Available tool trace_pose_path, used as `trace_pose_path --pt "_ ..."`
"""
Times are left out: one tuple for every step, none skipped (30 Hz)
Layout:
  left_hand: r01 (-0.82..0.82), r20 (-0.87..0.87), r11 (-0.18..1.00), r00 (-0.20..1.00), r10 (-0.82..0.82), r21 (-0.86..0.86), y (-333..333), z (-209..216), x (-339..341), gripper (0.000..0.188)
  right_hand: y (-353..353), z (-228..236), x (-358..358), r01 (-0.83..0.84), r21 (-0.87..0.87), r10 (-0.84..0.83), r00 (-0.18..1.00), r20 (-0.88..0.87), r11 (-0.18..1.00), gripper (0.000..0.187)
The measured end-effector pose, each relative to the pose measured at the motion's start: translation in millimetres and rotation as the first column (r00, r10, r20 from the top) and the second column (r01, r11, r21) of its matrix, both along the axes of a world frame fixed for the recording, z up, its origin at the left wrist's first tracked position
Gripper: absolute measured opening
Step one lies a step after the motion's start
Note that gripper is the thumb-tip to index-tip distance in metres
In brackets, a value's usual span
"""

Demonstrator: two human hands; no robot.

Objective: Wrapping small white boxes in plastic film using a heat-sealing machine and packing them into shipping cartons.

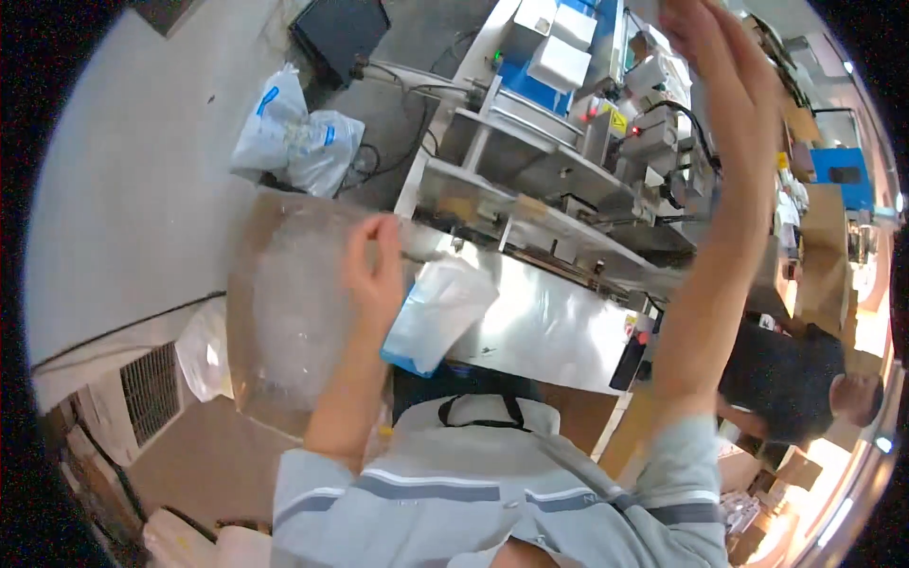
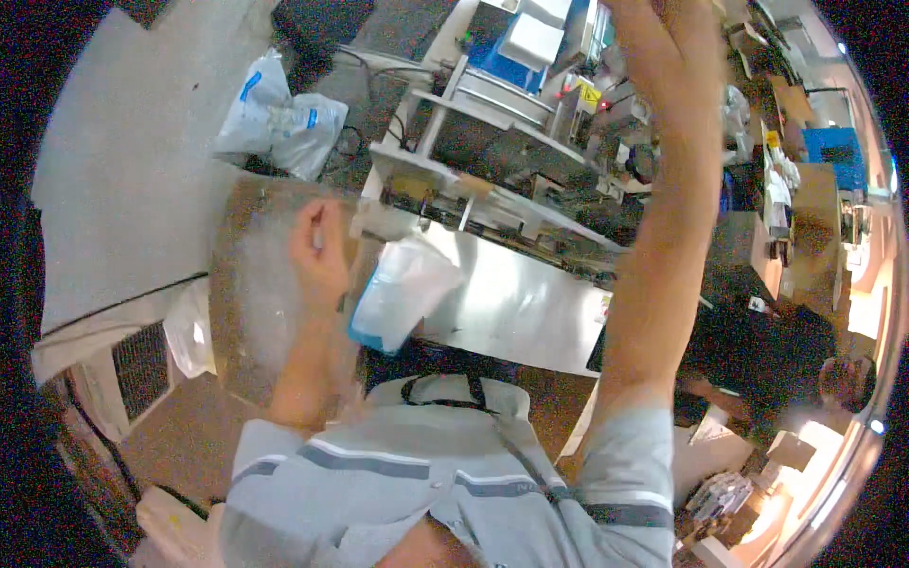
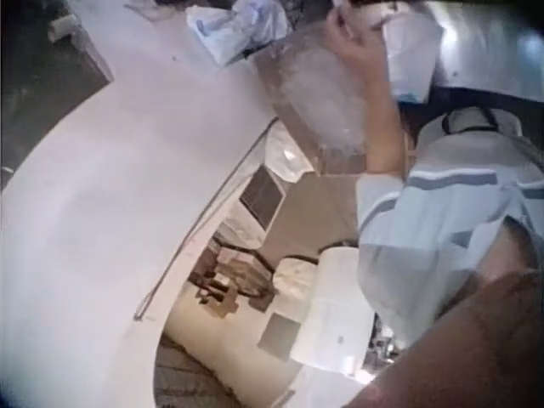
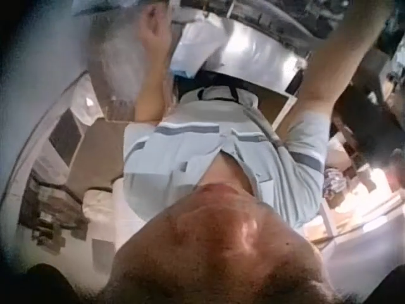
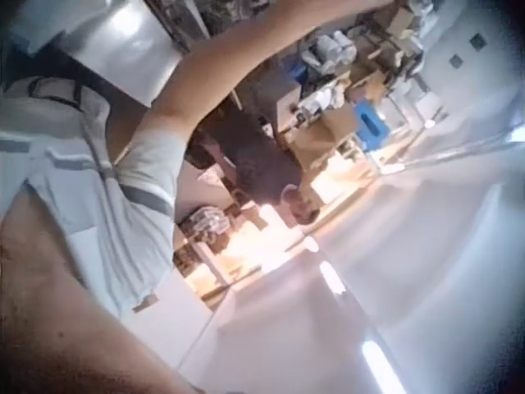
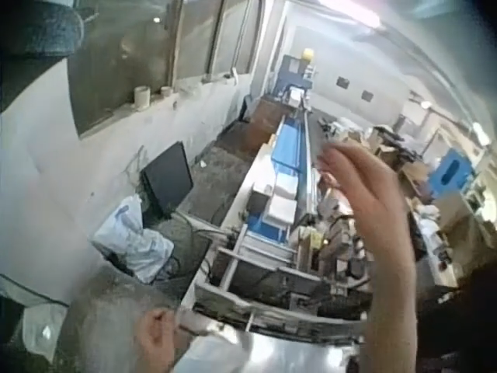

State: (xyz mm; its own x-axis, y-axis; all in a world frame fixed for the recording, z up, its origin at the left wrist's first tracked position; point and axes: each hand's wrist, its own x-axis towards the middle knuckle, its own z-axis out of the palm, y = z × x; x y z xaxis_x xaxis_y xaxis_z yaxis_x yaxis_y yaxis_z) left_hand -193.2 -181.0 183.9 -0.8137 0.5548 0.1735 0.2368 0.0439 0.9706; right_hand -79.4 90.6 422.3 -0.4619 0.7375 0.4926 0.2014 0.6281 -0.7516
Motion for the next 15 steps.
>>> trace_pose_path --pt "0.015 -0.096 0.993 0.995 -0.026 -0.117 -17.6 -21.0 -4.9 0.025 -46.8 -4.2 32.8 -0.025 0.136 0.024 1.000 0.009 0.990 0.032" --pt "0.021 -0.192 0.971 0.979 -0.068 -0.237 -29.0 -42.4 -5.9 0.031 -109.6 -19.3 58.4 0.152 0.040 -0.152 0.988 -0.019 0.988 0.031" --pt "0.113 -0.206 0.844 0.945 -0.254 -0.524 -40.8 -57.3 1.3 0.045 -136.1 -42.1 107.9 -0.124 0.044 0.125 0.992 -0.017 0.991 0.038" --pt "0.100 -0.213 0.847 0.946 -0.243 -0.523 -49.0 -74.5 15.1 0.045 -157.7 -73.6 136.8 -0.439 -0.104 0.432 0.898 -0.085 0.892 0.037" --pt "0.094 -0.287 0.839 0.915 -0.285 -0.535 -54.4 -99.8 22.8 0.049 -171.2 -112.0 147.0 -0.604 -0.225 0.602 0.794 -0.086 0.764 0.037" --pt "0.105 -0.358 0.836 0.870 -0.339 -0.538 -54.2 -117.3 32.7 0.053 -183.9 -136.1 163.4 -0.562 -0.369 0.613 0.789 0.029 0.740 0.033" --pt "0.090 -0.374 0.837 0.865 -0.334 -0.540 -52.5 -135.1 36.8 0.053 -192.0 -164.5 176.3 -0.460 -0.457 0.561 0.821 0.107 0.761 0.029" --pt "0.180 -0.255 0.850 0.905 -0.340 -0.496 -53.2 -156.5 38.3 0.054 -200.1 -202.1 190.3 -0.412 -0.499 0.524 0.845 0.104 0.763 0.029" --pt "0.268 -0.129 0.861 0.927 -0.353 -0.431 -49.5 -174.6 40.9 0.054 -206.7 -235.9 205.7 -0.357 -0.536 0.483 0.869 0.110 0.765 0.029" --pt "0.319 -0.033 0.857 0.931 -0.363 -0.404 -48.6 -189.3 36.7 0.044 -213.4 -263.1 220.8 -0.317 -0.551 0.459 0.878 0.139 0.772 0.025" --pt "0.352 -0.018 0.847 0.920 -0.391 -0.397 -44.6 -186.4 37.5 0.037 -217.3 -287.4 237.0 -0.314 -0.549 0.450 0.883 0.130 0.775 0.025" --pt "0.387 0.000 0.835 0.907 -0.421 -0.390 -42.7 -182.2 39.0 0.031 -223.5 -311.4 253.2 -0.244 -0.596 0.407 0.901 0.152 0.765 0.026" --pt "0.249 -0.130 0.861 0.933 -0.337 -0.443 -46.8 -189.8 35.9 0.023 -233.0 -331.8 267.2 -0.187 -0.637 0.371 0.914 0.166 0.747 0.027" --pt "0.227 -0.217 0.866 0.911 -0.350 -0.445 -48.7 -183.7 36.6 0.022 -239.8 -349.5 283.8 -0.224 -0.597 0.363 0.923 0.123 0.770 0.034" --pt "0.198 -0.307 0.874 0.882 -0.356 -0.444 -52.5 -178.1 36.6 0.023 -249.3 -360.8 293.4 -0.211 -0.580 0.331 0.937 0.108 0.787 0.037"
